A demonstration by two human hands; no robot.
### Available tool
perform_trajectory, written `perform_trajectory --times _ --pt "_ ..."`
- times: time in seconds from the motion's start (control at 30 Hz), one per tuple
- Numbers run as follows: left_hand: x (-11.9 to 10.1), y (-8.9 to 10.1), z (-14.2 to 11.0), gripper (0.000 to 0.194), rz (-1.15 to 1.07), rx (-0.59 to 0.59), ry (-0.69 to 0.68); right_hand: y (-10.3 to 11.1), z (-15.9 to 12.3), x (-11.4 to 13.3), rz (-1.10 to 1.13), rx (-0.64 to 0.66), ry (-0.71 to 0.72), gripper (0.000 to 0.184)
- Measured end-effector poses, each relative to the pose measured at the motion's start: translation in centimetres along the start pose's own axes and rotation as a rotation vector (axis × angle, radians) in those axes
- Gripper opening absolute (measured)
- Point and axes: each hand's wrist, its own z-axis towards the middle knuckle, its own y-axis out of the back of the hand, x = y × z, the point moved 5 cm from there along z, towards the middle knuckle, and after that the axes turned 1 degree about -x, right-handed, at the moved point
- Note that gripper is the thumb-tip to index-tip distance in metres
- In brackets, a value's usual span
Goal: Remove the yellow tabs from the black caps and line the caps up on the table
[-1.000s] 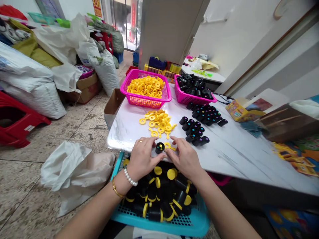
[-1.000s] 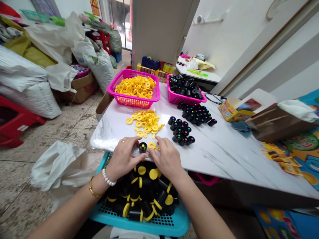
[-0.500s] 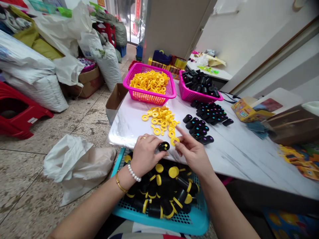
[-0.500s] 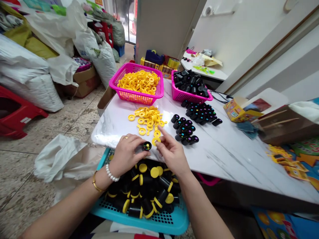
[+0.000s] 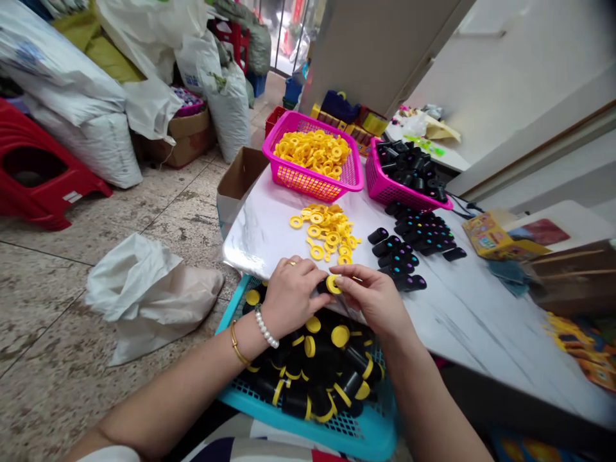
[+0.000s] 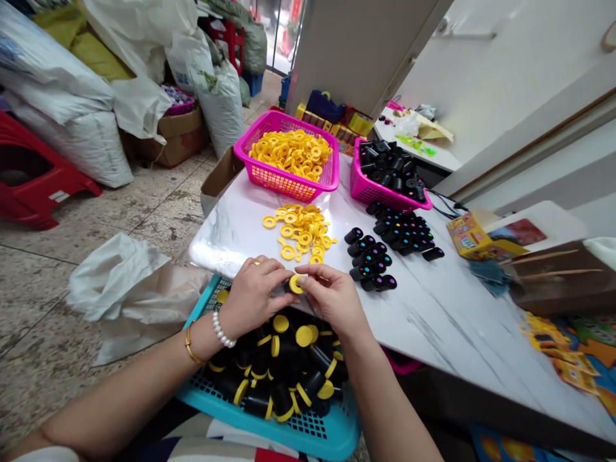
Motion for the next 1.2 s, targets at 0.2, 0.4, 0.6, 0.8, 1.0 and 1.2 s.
perform_trajectory --times 0.2,0.4,0.6,0.8,1.0,1.2 --pt "0.0 -0.1 0.1 0.024 0.032 0.019 -0.011 0.1 0.0 0.3 -0.071 -0.044 0.033 0.025" --pt "-0.3 0.2 0.0 0.021 0.043 0.055 -0.012 -0.2 -0.2 0.7 -0.089 -0.046 0.062 0.022" --pt "-0.7 0.7 0.3 0.028 0.024 0.150 -0.005 -0.4 -0.5 -0.1 -0.046 0.008 -0.001 0.027" --pt "-0.3 0.3 1.0 0.018 0.042 0.204 0.005 -0.4 -0.4 -0.6 0.083 -0.037 0.019 0.028" --pt "-0.5 0.5 0.6 0.020 0.058 0.176 -0.003 -0.6 -0.4 -1.1 0.159 -0.019 0.005 0.027" --pt "-1.0 1.1 1.2 0.026 -0.286 0.333 0.097 -0.8 -0.1 -1.1 0.146 0.091 0.005 0.027"
